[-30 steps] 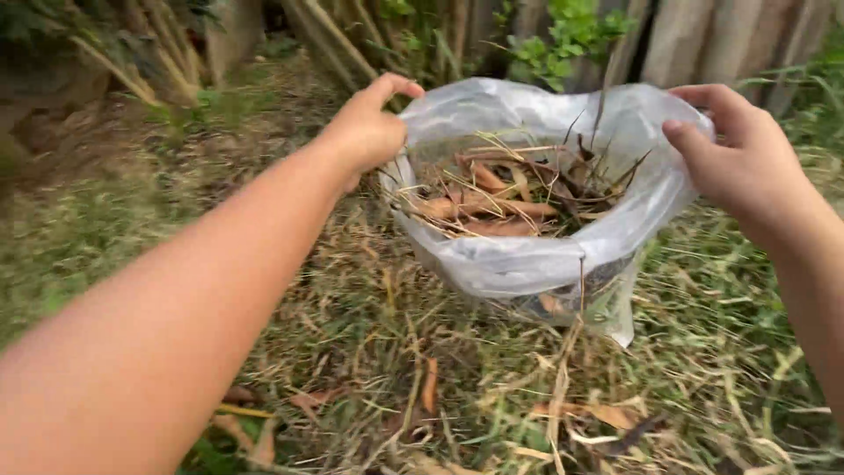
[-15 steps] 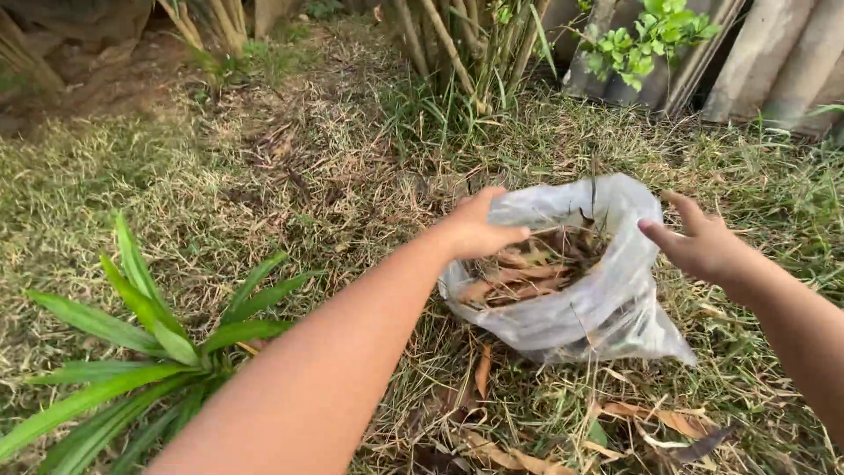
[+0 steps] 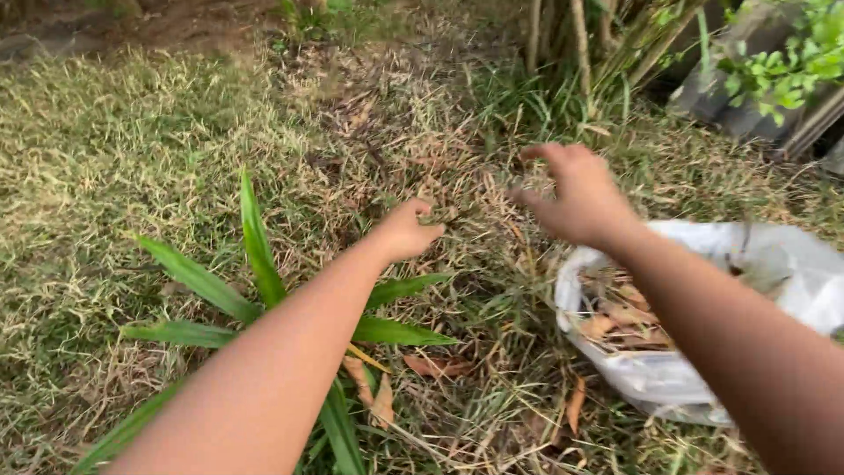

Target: Picking up dry grass and leaves from the ground and placing them into a plastic bag.

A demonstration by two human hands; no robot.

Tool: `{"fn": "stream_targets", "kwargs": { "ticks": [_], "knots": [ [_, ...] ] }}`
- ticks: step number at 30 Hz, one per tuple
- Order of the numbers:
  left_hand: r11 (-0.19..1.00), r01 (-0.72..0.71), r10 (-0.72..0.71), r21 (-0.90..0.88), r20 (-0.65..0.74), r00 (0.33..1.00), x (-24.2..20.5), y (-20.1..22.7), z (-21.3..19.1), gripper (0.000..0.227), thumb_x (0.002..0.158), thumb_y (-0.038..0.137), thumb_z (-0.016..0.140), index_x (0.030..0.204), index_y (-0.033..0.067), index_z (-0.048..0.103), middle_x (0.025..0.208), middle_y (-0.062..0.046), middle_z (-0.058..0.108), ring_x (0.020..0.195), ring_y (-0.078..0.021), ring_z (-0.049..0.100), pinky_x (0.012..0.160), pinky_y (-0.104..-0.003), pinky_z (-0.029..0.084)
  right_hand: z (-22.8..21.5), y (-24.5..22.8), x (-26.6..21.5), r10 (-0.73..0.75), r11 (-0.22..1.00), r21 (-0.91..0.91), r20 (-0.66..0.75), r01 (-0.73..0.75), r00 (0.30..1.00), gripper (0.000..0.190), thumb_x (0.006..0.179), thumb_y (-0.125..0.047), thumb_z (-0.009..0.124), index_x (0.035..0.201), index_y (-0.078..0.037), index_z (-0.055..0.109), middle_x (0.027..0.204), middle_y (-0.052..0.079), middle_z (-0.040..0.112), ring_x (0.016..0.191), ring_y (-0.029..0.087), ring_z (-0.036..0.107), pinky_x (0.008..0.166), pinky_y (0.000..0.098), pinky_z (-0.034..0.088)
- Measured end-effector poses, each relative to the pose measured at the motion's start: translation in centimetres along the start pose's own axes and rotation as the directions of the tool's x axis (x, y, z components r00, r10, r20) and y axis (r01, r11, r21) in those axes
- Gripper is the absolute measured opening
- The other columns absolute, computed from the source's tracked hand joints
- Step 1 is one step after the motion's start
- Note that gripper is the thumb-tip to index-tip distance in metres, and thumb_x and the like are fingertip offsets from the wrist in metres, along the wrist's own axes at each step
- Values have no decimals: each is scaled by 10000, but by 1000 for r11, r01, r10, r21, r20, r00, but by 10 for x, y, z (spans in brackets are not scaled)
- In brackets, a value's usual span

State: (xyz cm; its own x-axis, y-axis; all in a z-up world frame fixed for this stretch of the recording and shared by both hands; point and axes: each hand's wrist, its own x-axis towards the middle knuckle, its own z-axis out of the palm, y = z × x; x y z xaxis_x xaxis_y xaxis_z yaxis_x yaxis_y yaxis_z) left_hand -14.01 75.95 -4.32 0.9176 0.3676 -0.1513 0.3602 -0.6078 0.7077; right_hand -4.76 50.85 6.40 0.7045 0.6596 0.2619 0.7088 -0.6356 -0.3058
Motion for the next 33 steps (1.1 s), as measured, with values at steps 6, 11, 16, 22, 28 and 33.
{"fn": "stream_targets", "kwargs": {
  "ticks": [6, 11, 16, 22, 28, 33],
  "knots": [
    [969, 233, -237, 84, 52, 970, -29, -109, 36, 574, 915, 325, 710, 1416, 154, 487, 1303, -167, 620, 1210, -354, 619, 1002, -504, 518, 153, -71, -16, -108, 994, 36, 262, 102, 959, 721, 822, -367, 784, 1441, -144, 490, 1321, 204, 525, 1271, 392, 469, 1055, 524, 419],
    [922, 1, -57, 386, 133, 989, -42, -122, 44, 471, 887, 214, 736, 1315, 152, 550, 1364, -125, 542, 1319, -337, 506, 1124, -574, 373, 267, -19, -38, 34, 984, 130, 546, -125, 837, 545, 844, -332, 765, 1314, -100, 614, 1173, 202, 646, 1120, 345, 624, 984, 453, 541],
    [857, -111, -48, 503, 291, 955, -25, -127, 65, 577, 846, 127, 744, 1369, 68, 507, 1431, -187, 495, 1368, -376, 466, 1165, -623, 325, 271, -43, -78, 74, 982, 56, 759, -178, 647, 544, 803, -405, 807, 1225, -96, 658, 1182, 173, 671, 1104, 334, 681, 967, 428, 573],
    [850, -156, 34, 504, 242, 970, -45, -89, 93, 741, 762, 159, 791, 1410, 66, 445, 1437, -185, 448, 1374, -369, 409, 1141, -643, 267, 319, -14, -109, -44, 968, -183, 554, 173, 832, 590, 787, -344, 769, 1326, -156, 616, 1357, 211, 548, 1287, 420, 514, 968, 535, 512],
    [765, -230, 274, 602, 19, 961, -39, -105, 115, 483, 778, 222, 748, 1215, 55, 627, 1307, -164, 568, 1289, -343, 471, 1140, -551, 279, 289, -27, -93, 136, 980, -195, 494, -42, 859, 324, 915, -128, 594, 1238, -111, 624, 1227, 179, 651, 1111, 391, 658, 869, 515, 578],
    [798, -285, 383, 531, -81, 920, -40, -95, 112, 317, 829, 221, 686, 1099, 54, 702, 1221, -154, 622, 1220, -331, 506, 1110, -532, 297, 251, -31, -81, 192, 971, -209, 407, -114, 893, 347, 862, -105, 622, 1209, -102, 620, 1037, 208, 715, 942, 413, 709, 787, 524, 591]
  ]
}}
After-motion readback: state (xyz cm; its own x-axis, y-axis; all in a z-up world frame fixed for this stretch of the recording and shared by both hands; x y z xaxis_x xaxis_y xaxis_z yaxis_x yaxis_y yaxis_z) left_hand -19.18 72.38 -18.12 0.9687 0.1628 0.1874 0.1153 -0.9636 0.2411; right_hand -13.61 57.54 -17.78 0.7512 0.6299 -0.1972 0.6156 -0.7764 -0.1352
